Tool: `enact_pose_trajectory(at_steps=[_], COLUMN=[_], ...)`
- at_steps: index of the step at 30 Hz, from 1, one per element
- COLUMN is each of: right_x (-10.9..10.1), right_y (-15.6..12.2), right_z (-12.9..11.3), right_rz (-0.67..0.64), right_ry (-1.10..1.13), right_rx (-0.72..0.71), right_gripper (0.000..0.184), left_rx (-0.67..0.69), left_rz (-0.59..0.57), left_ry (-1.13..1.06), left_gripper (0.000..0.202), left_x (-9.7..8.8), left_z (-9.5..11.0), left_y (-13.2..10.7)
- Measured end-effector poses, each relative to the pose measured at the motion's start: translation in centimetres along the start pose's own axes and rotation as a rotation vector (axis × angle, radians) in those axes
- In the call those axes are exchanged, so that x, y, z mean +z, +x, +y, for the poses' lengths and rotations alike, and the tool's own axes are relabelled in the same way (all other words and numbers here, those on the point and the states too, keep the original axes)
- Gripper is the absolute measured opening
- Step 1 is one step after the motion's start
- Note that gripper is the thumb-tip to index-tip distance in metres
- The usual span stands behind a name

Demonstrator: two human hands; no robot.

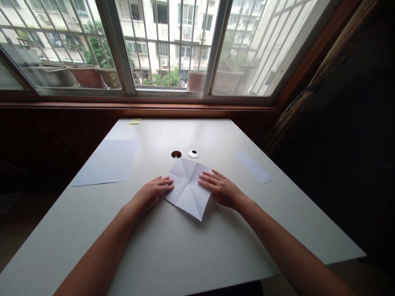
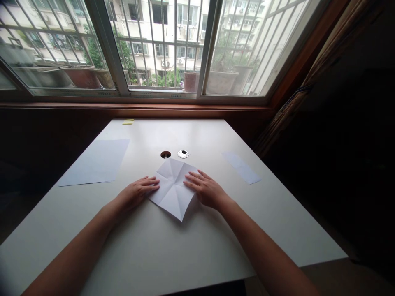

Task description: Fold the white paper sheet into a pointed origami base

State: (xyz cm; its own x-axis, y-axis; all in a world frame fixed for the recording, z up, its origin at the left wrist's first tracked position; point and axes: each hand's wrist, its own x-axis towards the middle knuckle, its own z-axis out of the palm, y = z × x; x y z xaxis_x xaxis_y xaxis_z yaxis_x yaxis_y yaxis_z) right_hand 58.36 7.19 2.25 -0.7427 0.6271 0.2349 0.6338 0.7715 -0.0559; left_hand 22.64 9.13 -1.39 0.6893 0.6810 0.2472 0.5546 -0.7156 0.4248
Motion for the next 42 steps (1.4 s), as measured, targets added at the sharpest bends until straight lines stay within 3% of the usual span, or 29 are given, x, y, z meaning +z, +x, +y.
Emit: enact_pose_trajectory(at_steps=[10, 18, 23, 31, 37, 42], right_x=[0.9, 1.9, 1.8, 2.0, 2.0, 0.8], right_y=[0.5, -1.8, -2.8, -4.0, -4.3, -4.1], right_z=[0.3, 0.1, -0.1, -0.4, -0.9, -2.5], right_rz=[0.046, 0.130, 0.167, 0.158, 0.175, 0.071], right_ry=[-0.038, 0.144, 0.215, 0.338, 0.535, 0.683], right_rx=[-0.159, -0.069, -0.037, -0.076, -0.071, 0.142], right_gripper=[0.043, 0.045, 0.041, 0.039, 0.030, 0.024], left_rx=[0.000, 0.102, 0.160, 0.293, 0.192, -0.070], left_rz=[-0.034, -0.266, -0.234, -0.138, -0.058, -0.083], left_ry=[-0.092, 0.090, 0.165, 0.114, -0.062, -0.261], left_gripper=[0.049, 0.076, 0.072, 0.046, 0.031, 0.028], left_x=[-1.1, -2.8, -1.6, 0.9, 0.9, 0.0], left_z=[1.0, 4.8, 6.1, 5.0, 5.6, 7.3], left_y=[0.1, 0.2, 0.8, 1.0, -0.6, -1.8])
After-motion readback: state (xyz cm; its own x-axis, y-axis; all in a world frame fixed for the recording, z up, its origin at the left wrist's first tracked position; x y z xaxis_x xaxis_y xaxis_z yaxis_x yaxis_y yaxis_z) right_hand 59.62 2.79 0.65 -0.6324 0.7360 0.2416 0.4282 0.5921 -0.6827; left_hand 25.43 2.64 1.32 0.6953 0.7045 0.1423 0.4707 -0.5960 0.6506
